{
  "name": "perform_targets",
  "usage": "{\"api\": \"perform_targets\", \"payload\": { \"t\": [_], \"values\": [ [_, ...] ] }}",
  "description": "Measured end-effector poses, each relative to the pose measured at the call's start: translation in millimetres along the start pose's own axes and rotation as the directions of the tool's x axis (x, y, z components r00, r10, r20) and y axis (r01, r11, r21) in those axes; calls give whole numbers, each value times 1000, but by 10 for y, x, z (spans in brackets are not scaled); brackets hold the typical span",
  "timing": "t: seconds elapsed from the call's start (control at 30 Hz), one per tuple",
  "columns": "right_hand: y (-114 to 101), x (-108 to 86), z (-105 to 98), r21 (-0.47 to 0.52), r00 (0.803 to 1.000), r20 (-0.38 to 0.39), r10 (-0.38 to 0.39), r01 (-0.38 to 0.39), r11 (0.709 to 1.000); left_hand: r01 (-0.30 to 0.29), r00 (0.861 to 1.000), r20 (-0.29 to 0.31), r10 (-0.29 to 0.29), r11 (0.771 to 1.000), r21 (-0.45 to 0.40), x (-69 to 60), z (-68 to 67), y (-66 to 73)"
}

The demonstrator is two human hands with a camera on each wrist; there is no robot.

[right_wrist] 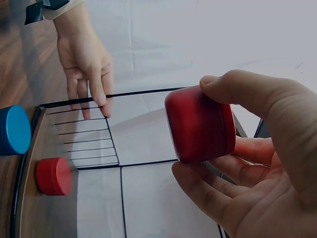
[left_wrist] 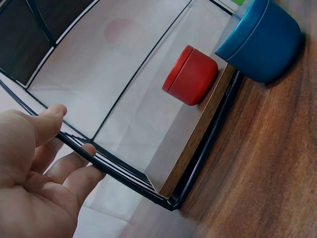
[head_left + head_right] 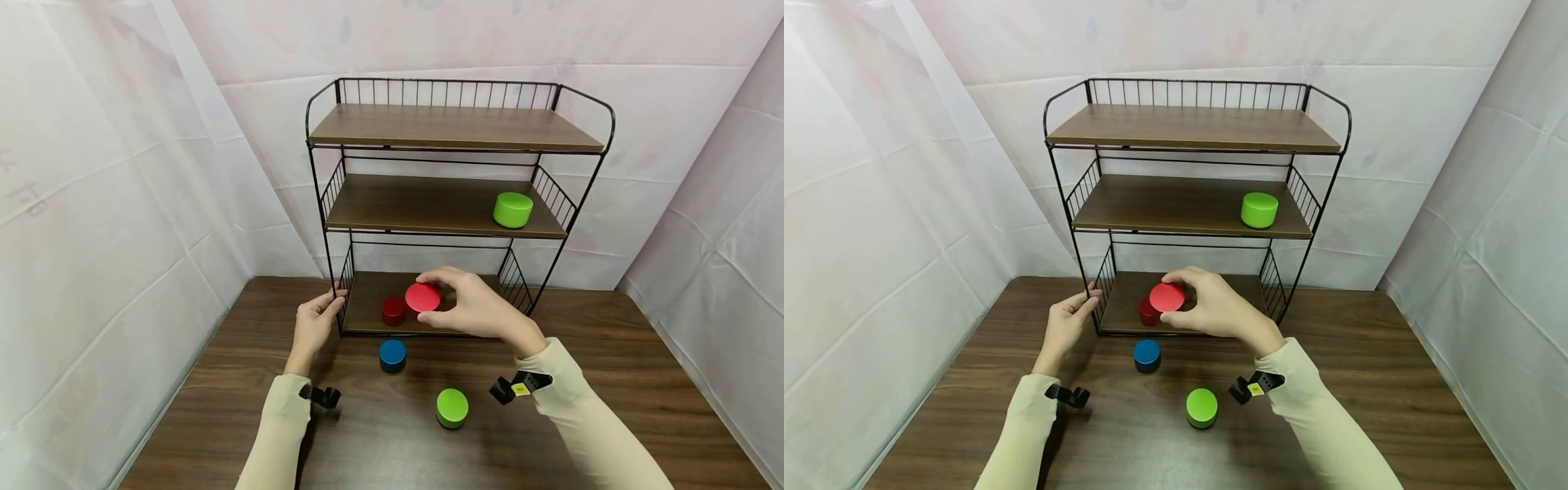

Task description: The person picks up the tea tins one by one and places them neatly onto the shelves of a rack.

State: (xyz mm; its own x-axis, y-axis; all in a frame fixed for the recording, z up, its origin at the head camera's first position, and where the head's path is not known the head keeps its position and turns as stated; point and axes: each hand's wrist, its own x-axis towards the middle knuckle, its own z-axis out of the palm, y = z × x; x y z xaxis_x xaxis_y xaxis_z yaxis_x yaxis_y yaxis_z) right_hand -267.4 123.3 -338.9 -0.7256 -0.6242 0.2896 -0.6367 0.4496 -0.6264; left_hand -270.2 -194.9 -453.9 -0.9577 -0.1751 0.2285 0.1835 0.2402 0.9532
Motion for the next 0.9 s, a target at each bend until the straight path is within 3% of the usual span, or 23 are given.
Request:
{"api": "perform_targets", "payload": {
  "t": [0.43, 0.9],
  "values": [
    [-73, 41, -144, 46, 1000, -20, 5, -4, 999, 19, 999, 32, -18, 999, -40, -9, -12, 17],
    [-165, 172, -265, 38, 999, -35, -27, 29, 999, -6, 1000, 22, 7, 998, -63, 13, -14, -18]
  ]
}}
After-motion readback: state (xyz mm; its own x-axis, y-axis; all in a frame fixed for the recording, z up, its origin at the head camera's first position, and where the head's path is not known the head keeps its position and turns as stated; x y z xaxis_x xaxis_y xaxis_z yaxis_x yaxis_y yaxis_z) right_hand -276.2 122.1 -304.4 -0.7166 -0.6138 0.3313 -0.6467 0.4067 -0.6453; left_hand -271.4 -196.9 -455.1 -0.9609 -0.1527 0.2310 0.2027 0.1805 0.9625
